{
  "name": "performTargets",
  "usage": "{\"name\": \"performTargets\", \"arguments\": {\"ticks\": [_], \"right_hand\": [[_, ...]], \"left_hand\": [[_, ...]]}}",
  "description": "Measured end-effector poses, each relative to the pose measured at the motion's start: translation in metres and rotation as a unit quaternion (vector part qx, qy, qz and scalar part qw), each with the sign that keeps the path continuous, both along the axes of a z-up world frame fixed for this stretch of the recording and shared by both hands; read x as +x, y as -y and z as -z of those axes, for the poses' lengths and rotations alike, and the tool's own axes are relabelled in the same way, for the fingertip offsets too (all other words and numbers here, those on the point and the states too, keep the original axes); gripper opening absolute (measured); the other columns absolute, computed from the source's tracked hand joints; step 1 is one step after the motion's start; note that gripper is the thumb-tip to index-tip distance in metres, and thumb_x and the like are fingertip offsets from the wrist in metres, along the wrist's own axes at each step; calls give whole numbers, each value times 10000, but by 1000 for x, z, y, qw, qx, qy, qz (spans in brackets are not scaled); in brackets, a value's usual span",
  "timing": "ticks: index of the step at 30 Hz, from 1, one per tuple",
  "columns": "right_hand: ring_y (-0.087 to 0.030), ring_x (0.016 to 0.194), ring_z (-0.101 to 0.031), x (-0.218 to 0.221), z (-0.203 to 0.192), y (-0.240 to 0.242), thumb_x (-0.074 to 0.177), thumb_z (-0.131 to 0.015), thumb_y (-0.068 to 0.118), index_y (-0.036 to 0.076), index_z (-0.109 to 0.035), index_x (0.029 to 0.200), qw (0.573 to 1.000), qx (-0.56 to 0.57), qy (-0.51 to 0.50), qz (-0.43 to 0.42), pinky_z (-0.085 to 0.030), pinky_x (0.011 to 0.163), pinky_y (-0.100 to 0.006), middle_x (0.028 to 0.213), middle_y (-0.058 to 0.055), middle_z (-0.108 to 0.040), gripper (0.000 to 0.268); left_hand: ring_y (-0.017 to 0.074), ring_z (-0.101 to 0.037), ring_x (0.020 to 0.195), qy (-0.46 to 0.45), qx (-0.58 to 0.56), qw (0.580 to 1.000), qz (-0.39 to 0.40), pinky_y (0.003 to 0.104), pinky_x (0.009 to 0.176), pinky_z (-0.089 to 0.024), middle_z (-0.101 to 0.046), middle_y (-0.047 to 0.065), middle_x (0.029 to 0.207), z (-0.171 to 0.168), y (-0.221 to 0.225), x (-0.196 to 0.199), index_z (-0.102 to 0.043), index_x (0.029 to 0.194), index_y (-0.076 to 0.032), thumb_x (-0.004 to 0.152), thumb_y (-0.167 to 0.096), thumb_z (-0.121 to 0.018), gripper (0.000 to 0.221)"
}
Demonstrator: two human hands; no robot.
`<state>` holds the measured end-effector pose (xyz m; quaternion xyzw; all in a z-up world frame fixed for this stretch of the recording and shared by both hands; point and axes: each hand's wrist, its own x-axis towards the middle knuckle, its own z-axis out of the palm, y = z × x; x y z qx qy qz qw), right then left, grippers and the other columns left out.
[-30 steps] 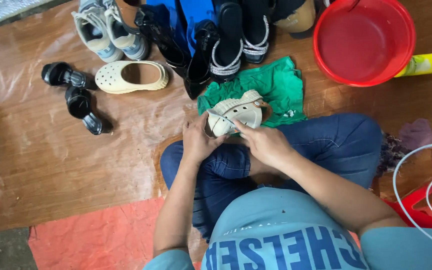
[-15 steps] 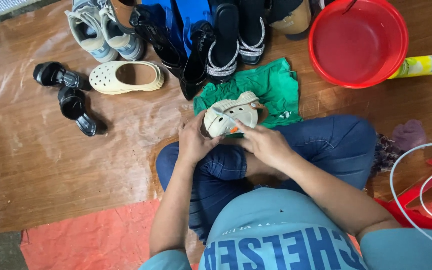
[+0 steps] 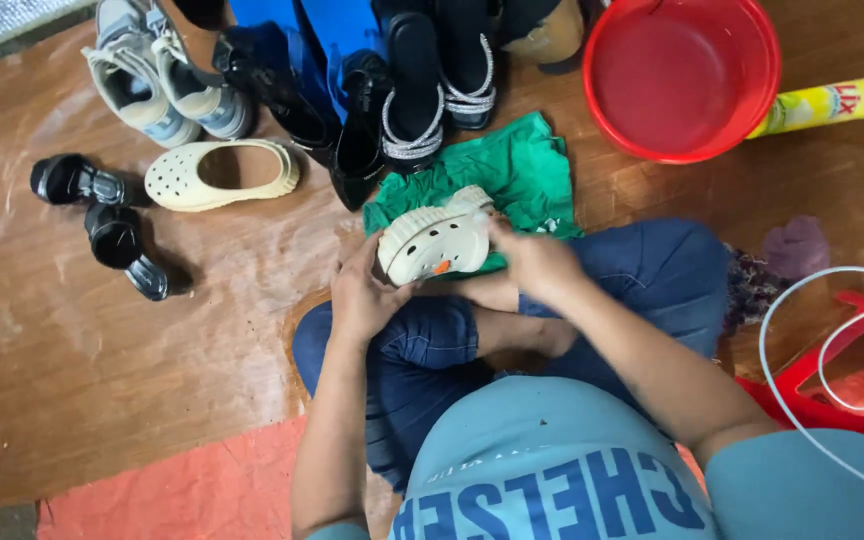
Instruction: Cleaning white clogs using a toothbrush, soapy water, and a cloth while sitting on the floor.
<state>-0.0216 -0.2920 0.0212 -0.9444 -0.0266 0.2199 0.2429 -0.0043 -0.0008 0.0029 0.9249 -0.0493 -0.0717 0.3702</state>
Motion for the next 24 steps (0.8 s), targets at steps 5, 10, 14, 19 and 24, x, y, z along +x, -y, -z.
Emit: {"name": "performTargets", "arguments": {"ticks": [5, 10, 14, 19, 24], "right_hand": [[-319, 968, -763, -3, -22, -9, 859, -555, 171, 324, -578, 1452, 998, -70, -5, 1, -596, 863, -465, 958, -118, -792, 613], [-364, 976, -738, -11, -27, -26, 808, -704, 460, 346, -645, 1349, 998, 49, -15, 23, -599, 817, -499, 938, -113, -783, 556], [-329, 898, -758, 0, 44, 13, 975, -492, 267, 421, -512, 1481, 997, -50, 38, 52, -601, 774, -491, 850, -134, -770, 529], [-346, 918, -750, -38, -28, -36, 1000, -543, 327, 419, -359, 1580, 998, 51, 34, -10, -595, 764, -472, 906, -144, -753, 615], [-368, 861, -755, -9, 44, 1, 935, -540, 225, 350, -510, 1504, 998, -4, 68, 10, -586, 749, -512, 846, -184, -763, 584]], "left_hand": [[360, -633, 1205, 24, -8, 1000, -4, 565, 1116, -307, -710, 159, 1237, 4, -2, 3, -580, 1411, -102, 573, -288, -966, 941], [351, -607, 1254, -7, 2, 1000, -26, 639, 1137, -274, -690, 132, 1278, 19, -6, -1, -564, 1415, -127, 576, -302, -959, 944], [378, -608, 1240, -11, -15, 1000, -21, 688, 1136, -246, -695, 142, 1258, 6, -2, 2, -579, 1407, -117, 595, -289, -959, 913], [358, -628, 1233, -13, 9, 999, -36, 681, 1129, -274, -699, 153, 1253, 7, -3, 1, -575, 1402, -78, 580, -292, -956, 930], [377, -653, 1184, -14, -36, 997, -65, 595, 1086, -380, -718, 183, 1184, -17, 5, 1, -599, 1364, -48, 588, -281, -974, 893]]}}
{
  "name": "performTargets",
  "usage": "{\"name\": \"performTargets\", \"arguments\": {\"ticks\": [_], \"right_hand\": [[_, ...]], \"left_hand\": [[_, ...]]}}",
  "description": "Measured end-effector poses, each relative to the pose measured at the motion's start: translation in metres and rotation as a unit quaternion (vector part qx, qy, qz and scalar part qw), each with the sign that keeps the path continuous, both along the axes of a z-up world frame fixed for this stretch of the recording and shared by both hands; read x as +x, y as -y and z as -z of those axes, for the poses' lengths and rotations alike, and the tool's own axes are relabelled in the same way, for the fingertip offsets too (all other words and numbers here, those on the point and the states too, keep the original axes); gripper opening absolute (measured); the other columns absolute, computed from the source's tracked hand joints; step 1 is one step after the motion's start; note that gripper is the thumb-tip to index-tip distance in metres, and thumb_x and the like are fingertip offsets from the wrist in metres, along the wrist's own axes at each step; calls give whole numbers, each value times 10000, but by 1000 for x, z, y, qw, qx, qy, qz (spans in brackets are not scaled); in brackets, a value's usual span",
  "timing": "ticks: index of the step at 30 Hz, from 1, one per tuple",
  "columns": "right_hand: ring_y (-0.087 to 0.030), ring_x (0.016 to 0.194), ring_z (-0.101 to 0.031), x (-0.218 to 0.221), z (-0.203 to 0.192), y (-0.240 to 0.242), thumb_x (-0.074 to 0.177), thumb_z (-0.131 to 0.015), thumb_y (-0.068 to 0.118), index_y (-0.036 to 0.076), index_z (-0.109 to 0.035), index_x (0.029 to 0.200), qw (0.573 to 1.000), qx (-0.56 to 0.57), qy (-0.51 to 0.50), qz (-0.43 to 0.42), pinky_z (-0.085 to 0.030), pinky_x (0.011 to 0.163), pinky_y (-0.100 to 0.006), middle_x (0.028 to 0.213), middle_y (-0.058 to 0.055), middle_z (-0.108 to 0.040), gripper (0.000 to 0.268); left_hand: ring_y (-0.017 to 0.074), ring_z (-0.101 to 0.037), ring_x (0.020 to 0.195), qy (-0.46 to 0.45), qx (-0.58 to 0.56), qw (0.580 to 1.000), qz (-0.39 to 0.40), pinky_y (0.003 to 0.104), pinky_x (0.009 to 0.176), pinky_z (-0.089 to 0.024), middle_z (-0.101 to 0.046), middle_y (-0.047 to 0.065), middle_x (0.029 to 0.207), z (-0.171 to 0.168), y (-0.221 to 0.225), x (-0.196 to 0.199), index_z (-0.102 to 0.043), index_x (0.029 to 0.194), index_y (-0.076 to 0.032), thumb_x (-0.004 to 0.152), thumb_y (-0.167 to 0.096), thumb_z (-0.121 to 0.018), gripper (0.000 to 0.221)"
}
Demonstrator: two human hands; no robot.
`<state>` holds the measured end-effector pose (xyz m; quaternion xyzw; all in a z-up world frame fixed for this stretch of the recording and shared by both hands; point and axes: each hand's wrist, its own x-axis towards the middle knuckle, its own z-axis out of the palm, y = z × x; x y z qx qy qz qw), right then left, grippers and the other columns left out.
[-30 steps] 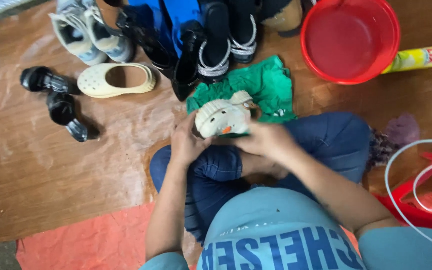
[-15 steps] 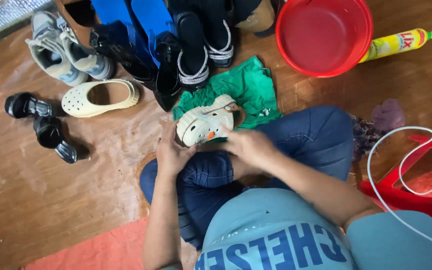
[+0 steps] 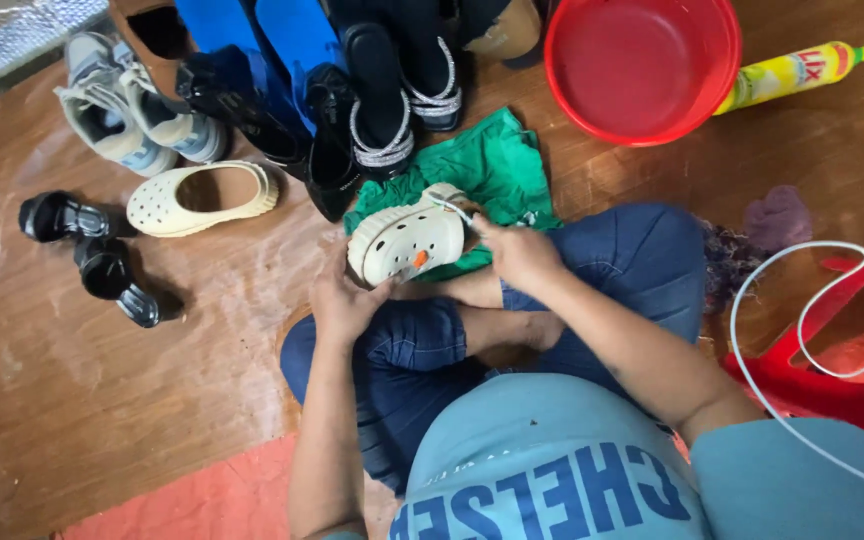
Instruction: Cleaning white clogs using a toothbrush, soapy water, and a cloth while sitting on the floor.
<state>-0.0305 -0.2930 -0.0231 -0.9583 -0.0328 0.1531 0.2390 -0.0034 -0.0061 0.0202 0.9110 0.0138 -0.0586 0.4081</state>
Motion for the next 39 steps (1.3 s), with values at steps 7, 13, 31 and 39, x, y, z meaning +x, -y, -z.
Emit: {"name": "performTargets", "arguments": {"ticks": [7, 13, 31, 39], "right_hand": [[-412, 936, -715, -13, -56, -30, 819, -759, 411, 302, -610, 1416, 984, 178, -14, 29, -581, 778, -552, 913, -172, -768, 625], [-298, 924, -755, -23, 4, -53, 954, -573, 309, 391, -583, 1439, 992, 108, 60, 4, -602, 756, -450, 948, -76, -792, 492], [-350, 1058, -718, -14, 168, 323, 977, -664, 551, 378, -747, 1249, 909, -157, -14, 386, -573, 822, -512, 1077, -5, -780, 333], [-377, 1156, -668, -27, 160, 286, 962, -661, 479, 345, -703, 1289, 905, -34, -56, 420, -540, 944, -550, 1180, -49, -751, 356]], "left_hand": [[386, -719, 1008, -62, -40, 993, -91, 503, 841, -570, -708, 197, 974, 10, -4, 14, -477, 1385, -102, 715, -517, -944, 916], [341, -737, 968, -112, -48, 984, -128, 454, 809, -580, -720, 186, 965, 23, -2, 21, -479, 1401, -117, 726, -596, -914, 936], [408, -694, 989, -55, -84, 985, -137, 443, 830, -558, -665, 318, 1041, 42, -16, 15, -493, 1383, -9, 785, -424, -933, 851], [401, -662, 916, 24, -65, 993, -91, 422, 777, -537, -638, 352, 986, 42, -19, 16, -516, 1339, 71, 836, -291, -921, 740]]}}
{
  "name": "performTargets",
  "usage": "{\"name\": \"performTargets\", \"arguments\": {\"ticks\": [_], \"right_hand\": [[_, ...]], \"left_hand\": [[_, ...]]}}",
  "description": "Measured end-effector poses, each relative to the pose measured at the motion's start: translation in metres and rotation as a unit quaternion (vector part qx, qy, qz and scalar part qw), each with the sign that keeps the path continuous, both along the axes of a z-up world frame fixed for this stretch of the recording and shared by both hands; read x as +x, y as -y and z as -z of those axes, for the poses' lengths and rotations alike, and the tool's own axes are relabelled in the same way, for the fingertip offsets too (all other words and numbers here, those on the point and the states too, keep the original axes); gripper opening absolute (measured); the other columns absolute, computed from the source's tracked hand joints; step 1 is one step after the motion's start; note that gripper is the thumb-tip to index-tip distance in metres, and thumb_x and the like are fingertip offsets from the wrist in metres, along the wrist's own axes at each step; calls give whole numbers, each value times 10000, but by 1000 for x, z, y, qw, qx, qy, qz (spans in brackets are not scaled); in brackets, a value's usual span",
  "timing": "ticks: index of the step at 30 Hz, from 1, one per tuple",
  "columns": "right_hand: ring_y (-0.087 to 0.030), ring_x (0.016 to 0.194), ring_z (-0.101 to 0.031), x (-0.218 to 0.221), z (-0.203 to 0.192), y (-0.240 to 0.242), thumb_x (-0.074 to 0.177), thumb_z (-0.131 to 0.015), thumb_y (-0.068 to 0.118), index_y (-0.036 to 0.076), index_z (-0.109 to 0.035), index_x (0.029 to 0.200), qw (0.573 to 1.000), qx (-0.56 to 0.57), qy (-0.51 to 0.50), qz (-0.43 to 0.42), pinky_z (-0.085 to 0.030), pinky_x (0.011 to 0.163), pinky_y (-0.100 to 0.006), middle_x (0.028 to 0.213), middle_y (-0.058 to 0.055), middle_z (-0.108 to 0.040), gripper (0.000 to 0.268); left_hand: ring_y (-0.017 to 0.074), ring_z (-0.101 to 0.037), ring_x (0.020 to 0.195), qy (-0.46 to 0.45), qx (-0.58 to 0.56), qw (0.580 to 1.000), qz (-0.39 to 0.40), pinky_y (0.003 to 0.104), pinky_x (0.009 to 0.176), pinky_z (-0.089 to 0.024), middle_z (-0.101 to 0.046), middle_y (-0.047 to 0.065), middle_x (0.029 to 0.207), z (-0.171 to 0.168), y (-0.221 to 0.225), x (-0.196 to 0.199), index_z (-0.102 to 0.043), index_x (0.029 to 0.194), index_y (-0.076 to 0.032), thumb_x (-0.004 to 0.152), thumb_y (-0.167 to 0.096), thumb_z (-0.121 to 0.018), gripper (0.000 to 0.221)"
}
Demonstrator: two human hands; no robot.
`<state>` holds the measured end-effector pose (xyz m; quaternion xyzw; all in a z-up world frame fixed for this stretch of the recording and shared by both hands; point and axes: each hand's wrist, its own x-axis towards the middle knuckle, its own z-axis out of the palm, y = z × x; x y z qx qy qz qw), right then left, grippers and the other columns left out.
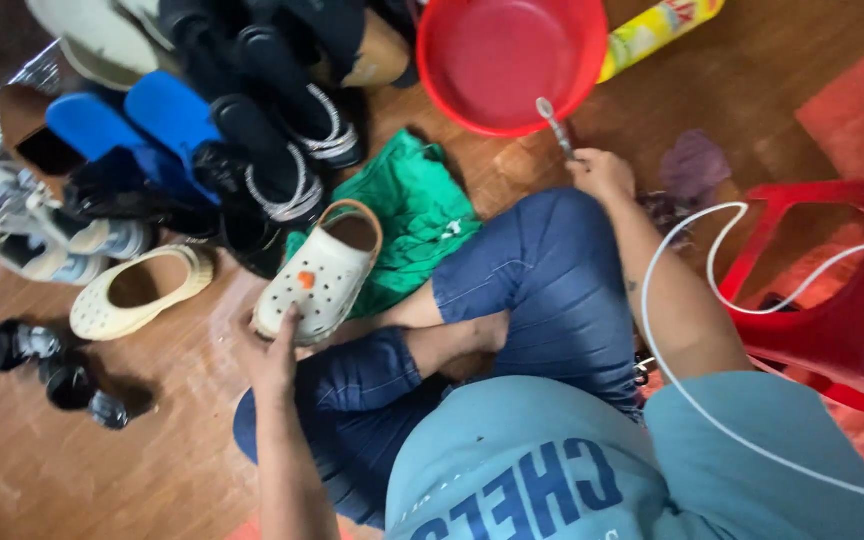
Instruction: Cleaning white clogs using a toothbrush, soapy water, and a cloth while sitting on the floor.
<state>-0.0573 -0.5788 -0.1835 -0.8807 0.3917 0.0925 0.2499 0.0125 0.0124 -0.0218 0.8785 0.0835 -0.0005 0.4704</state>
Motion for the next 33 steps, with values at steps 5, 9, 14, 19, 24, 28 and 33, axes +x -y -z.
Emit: {"name": "performTargets", "arguments": {"ticks": [5, 9, 14, 19, 24, 28, 33], "right_hand": [[-380, 1172, -654, -30, -53, -4, 973, -704, 510, 222, -674, 1376, 995, -26, 95, -17, -524, 953, -519, 1196, -113, -733, 497], [-490, 1284, -549, -83, -30, 16, 804, -766, 570, 206, -544, 1523, 992, -31, -108, -49, -481, 993, -627, 1426, -241, -571, 836], [-406, 1106, -714, -123, -5, 1, 811, -837, 359, 318, -714, 1349, 984, -101, -109, -98, -597, 889, -512, 1287, -147, -677, 554], [-383, 1192, -633, -90, -118, -11, 1035, -680, 275, 280, -759, 1259, 990, -77, 99, -61, -485, 993, -481, 1207, -139, -717, 238], [-323, 1209, -602, -58, -248, -52, 1046, -624, 61, -27, -639, 1372, 901, 4, 413, -135, -476, 1042, -386, 1397, -239, -621, 338], [-61, 1015, -607, 1, -313, -127, 1011, -608, 118, 175, -568, 1409, 811, 417, 393, 115, -595, 799, -181, 1299, 5, -602, 404], [-198, 914, -680, 33, -220, -212, 808, -845, 122, 57, -783, 1032, 854, 305, 355, -228, -523, 850, -346, 936, -119, -740, 242]], "left_hand": [[356, -688, 919, -6, 11, 1000, -12, 378, 801, -548, -649, 300, 989, 2, 4, -3, -554, 1340, -17, 827, -401, -932, 744], [389, -663, 989, -7, 10, 1000, -9, 424, 868, -532, -631, 334, 1046, -11, 13, -2, -518, 1376, 16, 863, -366, -901, 746], [474, -630, 1091, 19, 16, 1000, -1, 502, 976, -480, -596, 393, 1117, -11, 17, -2, -520, 1358, 46, 839, -389, -910, 782], [559, -633, 980, 142, 112, 982, 48, 548, 886, -497, -614, 363, 1018, 21, -8, -3, -600, 1223, 91, 702, -295, -966, 745], [314, -668, 971, 53, 140, 988, 41, 392, 865, -520, -665, 199, 1110, -35, 20, -7, -567, 1264, 8, 778, -444, -810, 706], [306, -720, 962, -27, -58, 997, 50, 342, 776, -626, -654, 268, 1145, -38, 26, -9, -443, 1309, 80, 784, -254, -826, 731], [493, -604, 1216, -53, 60, 996, 48, 557, 1030, -494, -627, 321, 1257, -35, 31, -11, -450, 1454, -64, 653, -492, -934, 1030]]}}
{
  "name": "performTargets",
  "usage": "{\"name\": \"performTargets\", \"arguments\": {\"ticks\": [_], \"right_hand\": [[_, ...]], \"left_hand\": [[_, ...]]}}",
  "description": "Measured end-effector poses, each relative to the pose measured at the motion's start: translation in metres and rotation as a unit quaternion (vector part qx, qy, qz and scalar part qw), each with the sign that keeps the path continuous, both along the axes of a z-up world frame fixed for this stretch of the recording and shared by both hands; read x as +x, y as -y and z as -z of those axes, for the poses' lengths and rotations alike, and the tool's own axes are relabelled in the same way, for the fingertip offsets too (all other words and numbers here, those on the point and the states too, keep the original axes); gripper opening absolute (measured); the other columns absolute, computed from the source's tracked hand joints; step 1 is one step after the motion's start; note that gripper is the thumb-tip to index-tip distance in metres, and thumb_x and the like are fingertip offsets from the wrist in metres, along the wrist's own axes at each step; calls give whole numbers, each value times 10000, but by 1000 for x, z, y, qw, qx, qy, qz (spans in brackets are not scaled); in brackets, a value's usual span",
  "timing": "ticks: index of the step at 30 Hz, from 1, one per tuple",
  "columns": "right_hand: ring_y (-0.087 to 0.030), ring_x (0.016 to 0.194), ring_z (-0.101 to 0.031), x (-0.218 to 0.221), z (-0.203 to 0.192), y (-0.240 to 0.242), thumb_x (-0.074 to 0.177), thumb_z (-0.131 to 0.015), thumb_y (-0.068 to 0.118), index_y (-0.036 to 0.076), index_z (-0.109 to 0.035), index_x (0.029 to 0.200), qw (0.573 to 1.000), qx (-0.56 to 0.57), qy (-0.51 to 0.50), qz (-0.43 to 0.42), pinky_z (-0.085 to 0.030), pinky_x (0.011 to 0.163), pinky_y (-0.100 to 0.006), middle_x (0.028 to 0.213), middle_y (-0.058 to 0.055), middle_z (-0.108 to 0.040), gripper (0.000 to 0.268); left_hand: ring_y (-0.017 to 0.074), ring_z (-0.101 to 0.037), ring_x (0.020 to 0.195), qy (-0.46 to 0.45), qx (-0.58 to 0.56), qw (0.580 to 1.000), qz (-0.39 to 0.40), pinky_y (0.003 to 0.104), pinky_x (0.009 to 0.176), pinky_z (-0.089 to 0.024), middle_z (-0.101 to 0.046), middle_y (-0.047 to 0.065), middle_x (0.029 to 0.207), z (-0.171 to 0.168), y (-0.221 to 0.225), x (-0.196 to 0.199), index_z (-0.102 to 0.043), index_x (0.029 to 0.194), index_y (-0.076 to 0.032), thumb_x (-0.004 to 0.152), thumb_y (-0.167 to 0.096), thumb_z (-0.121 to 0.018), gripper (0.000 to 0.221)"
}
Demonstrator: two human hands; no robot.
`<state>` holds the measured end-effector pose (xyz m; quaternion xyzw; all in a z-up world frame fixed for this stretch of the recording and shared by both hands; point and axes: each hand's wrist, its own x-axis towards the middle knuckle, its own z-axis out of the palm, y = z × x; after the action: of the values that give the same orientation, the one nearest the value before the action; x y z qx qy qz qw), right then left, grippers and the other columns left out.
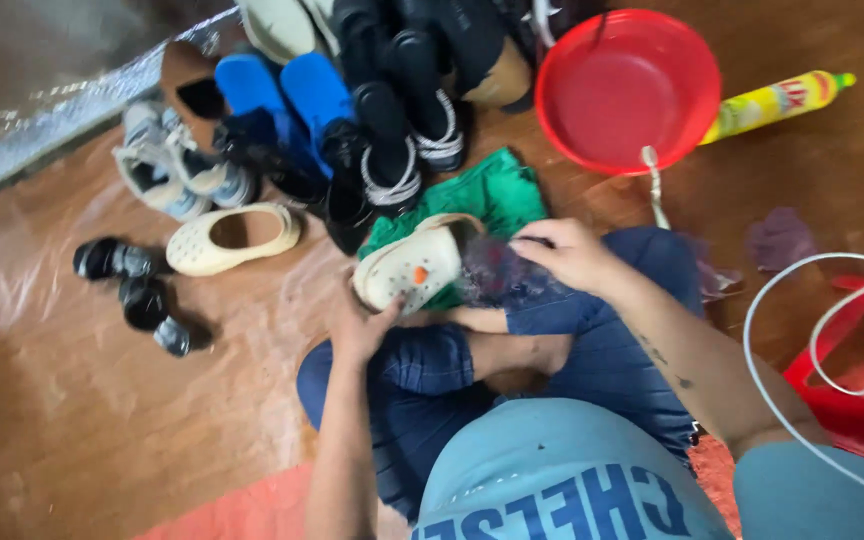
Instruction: Cleaning white clogs using a toothbrush, soapy water, and a cloth while sitting on the floor.
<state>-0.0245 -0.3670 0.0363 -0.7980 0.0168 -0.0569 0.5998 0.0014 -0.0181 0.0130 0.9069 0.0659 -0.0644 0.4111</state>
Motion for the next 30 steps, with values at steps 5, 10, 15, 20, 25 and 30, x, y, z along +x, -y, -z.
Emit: {"name": "performTargets", "arguments": {"ticks": [5, 10, 15, 20, 25, 30], "right_hand": [[-74, 937, -665, 21, -36, -58, 997, -704, 185, 118, -737, 1062, 974, 220, -46, 32, -530, 890, -252, 984, 30, -725, 99], [-374, 1234, -619, 9, 6, -139, 880, -772, 145, 136, -780, 1036, 983, 97, 1, -154, -450, 1071, -464, 1198, -176, -694, 156], [-333, 1139, -655, 26, 35, -160, 764, -808, 600, 300, -629, 1331, 978, -152, 9, -146, -498, 973, -486, 1227, -59, -681, 666], [-452, 1388, -428, 41, 67, -145, 814, -705, 668, 296, -487, 1511, 960, -235, -67, -137, -333, 1079, -654, 1634, -191, -339, 820], [-339, 1299, -573, 59, 87, -121, 900, -676, 171, 106, -548, 1467, 941, -324, -70, -66, -346, 1109, -531, 1321, -167, -658, 585], [-319, 1263, -581, 67, 105, -104, 909, -608, 410, 87, -646, 1254, 932, -251, -261, -14, -366, 1021, -564, 1178, -148, -693, 473]], "left_hand": [[530, -592, 1203, 15, -2, 999, 51, 624, 1024, -478, -621, 326, 1236, -1, -2, -8, -437, 1464, -50, 586, -375, -958, 1071], [448, -660, 1125, 103, -50, 983, 143, 567, 1012, -479, -707, 210, 1144, 5, 2, -9, -530, 1348, -23, 544, -321, -956, 957], [395, -679, 1090, 91, 60, 976, 191, 596, 1075, -368, -721, 183, 1126, 36, -7, -13, -549, 1283, -36, 501, -400, -964, 958], [414, -697, 999, 105, 100, 971, 189, 681, 1071, -329, -731, 195, 1026, 15, 1, -7, -546, 1301, -53, 491, -351, -941, 949], [362, -705, 1074, 66, 79, 980, 170, 668, 1098, -314, -743, 141, 1099, 27, 1, -8, -555, 1377, -143, 517, -437, -895, 970], [347, -717, 1041, 117, 99, 970, 187, 642, 1078, -325, -744, 152, 1070, 9, 16, -16, -601, 1343, -151, 509, -429, -908, 932]]}}
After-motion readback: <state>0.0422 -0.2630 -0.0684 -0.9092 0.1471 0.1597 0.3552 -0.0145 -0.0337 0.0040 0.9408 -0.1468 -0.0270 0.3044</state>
